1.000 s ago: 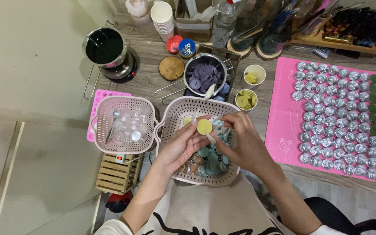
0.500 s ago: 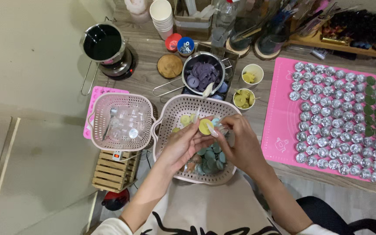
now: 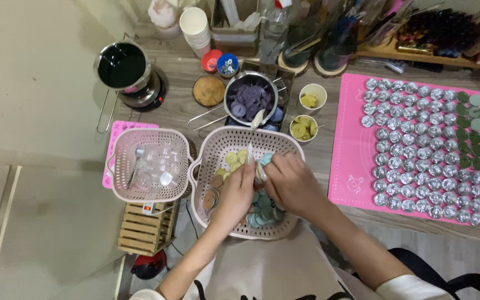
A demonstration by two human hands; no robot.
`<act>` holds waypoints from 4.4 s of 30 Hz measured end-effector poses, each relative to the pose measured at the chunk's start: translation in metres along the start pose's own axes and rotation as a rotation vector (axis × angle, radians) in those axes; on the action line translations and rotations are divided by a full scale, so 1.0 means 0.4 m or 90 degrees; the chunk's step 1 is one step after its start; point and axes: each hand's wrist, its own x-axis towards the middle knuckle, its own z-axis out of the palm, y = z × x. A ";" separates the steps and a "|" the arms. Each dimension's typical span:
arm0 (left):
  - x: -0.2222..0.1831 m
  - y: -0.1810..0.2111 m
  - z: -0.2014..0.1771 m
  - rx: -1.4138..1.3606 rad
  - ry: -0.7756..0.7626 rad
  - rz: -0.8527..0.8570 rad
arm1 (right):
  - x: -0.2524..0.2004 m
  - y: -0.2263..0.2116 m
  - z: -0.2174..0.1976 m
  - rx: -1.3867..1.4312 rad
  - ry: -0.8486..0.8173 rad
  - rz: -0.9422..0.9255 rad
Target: The person sorts colorful wax items into small metal containers and places a lid on one of them before putting the containers into a basket.
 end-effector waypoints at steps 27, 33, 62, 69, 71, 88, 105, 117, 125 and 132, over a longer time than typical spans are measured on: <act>0.106 -0.017 -0.005 -0.215 -0.001 0.065 | 0.096 0.565 0.150 -0.231 0.137 0.338; 0.088 0.019 0.019 -0.282 -0.051 0.166 | -0.006 0.428 0.092 0.243 0.026 0.515; 0.103 -0.068 0.280 -0.114 -0.043 0.083 | -0.445 0.874 0.403 0.867 0.638 0.981; 0.089 -0.084 0.266 -0.071 -0.022 0.021 | -0.439 0.857 0.379 0.849 0.583 0.914; 0.084 -0.089 0.261 -0.066 -0.022 0.019 | -0.447 0.854 0.366 0.845 0.558 0.902; 0.116 -0.299 -0.040 0.544 0.184 0.189 | -0.338 0.386 0.216 0.579 0.376 0.670; 0.280 -0.273 0.045 0.520 0.105 0.281 | -0.172 0.189 0.096 0.383 0.181 0.707; 0.179 -0.094 0.019 -0.451 -0.045 -0.110 | -0.074 0.118 0.078 0.331 0.083 0.608; 0.106 -0.054 0.047 -0.368 -0.025 0.008 | -0.011 0.050 0.064 0.148 0.085 0.378; 0.083 -0.057 0.056 -0.285 -0.048 0.175 | 0.000 0.023 0.051 0.209 0.066 0.370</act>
